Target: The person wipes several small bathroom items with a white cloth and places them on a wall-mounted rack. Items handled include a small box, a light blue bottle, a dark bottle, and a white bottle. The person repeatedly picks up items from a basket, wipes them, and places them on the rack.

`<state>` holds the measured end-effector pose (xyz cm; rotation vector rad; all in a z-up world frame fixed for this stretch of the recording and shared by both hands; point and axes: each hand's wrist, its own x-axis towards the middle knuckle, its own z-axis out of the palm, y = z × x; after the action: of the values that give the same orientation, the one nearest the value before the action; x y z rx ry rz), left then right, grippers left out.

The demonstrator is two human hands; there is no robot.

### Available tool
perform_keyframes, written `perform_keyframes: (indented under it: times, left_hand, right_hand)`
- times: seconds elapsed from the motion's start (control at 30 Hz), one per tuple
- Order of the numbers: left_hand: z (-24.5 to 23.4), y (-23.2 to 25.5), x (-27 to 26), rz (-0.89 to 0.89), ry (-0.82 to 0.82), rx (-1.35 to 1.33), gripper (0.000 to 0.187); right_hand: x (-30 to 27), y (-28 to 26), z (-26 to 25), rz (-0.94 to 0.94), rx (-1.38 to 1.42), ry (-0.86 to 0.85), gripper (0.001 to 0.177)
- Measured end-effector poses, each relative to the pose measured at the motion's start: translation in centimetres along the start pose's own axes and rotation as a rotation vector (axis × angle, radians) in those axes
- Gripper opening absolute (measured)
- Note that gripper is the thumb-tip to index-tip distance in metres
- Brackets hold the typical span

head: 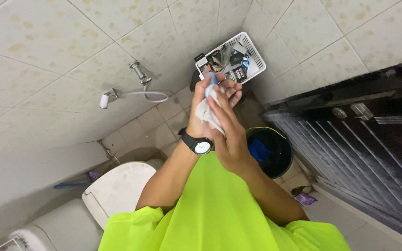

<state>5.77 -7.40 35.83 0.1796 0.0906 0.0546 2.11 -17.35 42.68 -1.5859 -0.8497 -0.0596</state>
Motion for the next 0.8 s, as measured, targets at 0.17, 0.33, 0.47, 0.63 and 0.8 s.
perform_keyframes:
  times: [0.17, 0.33, 0.47, 0.63, 0.8]
  left_hand:
    - [-1.1, 0.2, 0.4, -0.101, 0.151, -0.110, 0.031]
    - [-3.6, 0.2, 0.8, -0.096, 0.549, -0.220, 0.028]
    - [-3.9, -0.2, 0.6, -0.167, 0.658, -0.168, 0.031]
    - [-3.1, -0.5, 0.4, -0.164, 0.734, -0.076, 0.030]
    - [-2.0, -0.4, -0.3, 0.054, 0.510, 0.065, 0.048]
  right_hand:
    - [-0.9, 1.0, -0.4, -0.093, 0.005, 0.080, 0.034]
    - [-1.2, 1.9, -1.1, -0.102, 0.057, -0.056, 0.051]
    - [-1.5, 2.7, -0.2, -0.113, -0.058, 0.121, 0.028]
    - [-2.2, 4.0, 0.3, -0.083, -0.089, 0.287, 0.021]
    - [-1.2, 2.9, 0.5, 0.099, 0.022, 0.153, 0.027]
